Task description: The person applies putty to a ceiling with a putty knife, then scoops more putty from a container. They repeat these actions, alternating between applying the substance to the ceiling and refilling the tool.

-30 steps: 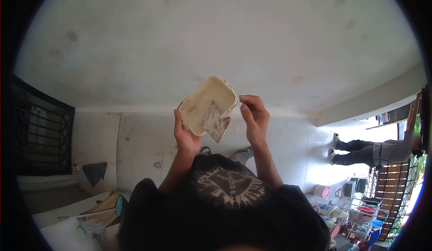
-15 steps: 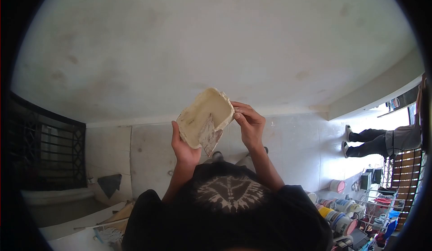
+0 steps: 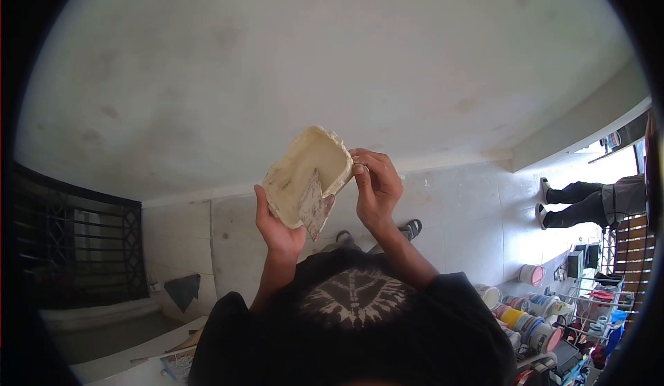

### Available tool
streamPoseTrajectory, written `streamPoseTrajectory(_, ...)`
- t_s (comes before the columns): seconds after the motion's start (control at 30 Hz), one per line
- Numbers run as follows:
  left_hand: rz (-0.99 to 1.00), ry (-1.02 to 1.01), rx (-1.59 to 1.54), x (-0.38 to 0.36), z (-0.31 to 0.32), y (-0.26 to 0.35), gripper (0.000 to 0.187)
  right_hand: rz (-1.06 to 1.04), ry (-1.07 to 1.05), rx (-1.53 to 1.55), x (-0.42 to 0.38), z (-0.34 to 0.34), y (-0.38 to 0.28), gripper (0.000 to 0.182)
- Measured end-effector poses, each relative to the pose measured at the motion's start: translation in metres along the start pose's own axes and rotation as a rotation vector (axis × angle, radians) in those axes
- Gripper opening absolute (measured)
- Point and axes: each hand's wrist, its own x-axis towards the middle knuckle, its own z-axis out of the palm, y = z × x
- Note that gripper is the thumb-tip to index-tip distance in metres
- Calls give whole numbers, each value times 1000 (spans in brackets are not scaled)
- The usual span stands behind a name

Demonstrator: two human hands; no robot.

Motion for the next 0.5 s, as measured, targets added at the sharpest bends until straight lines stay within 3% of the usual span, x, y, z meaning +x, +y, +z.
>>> streamPoseTrajectory(0.2,26,8,-9,2,1,0,58,-77,-33,-173,10,-8,-6,15)
streamPoseTrajectory(0.4,47,21,54,5,-7,4,55,132,-236,-251,22,-23,-17,11)
streamPoseTrajectory(0.47,52,10,55,7,-13,4,55,322,-313,-295,25,-29,-21,12)
streamPoseTrajectory(0.5,52,2,59,10,-17,5,54,293,-321,-293,27,-30,-19,12)
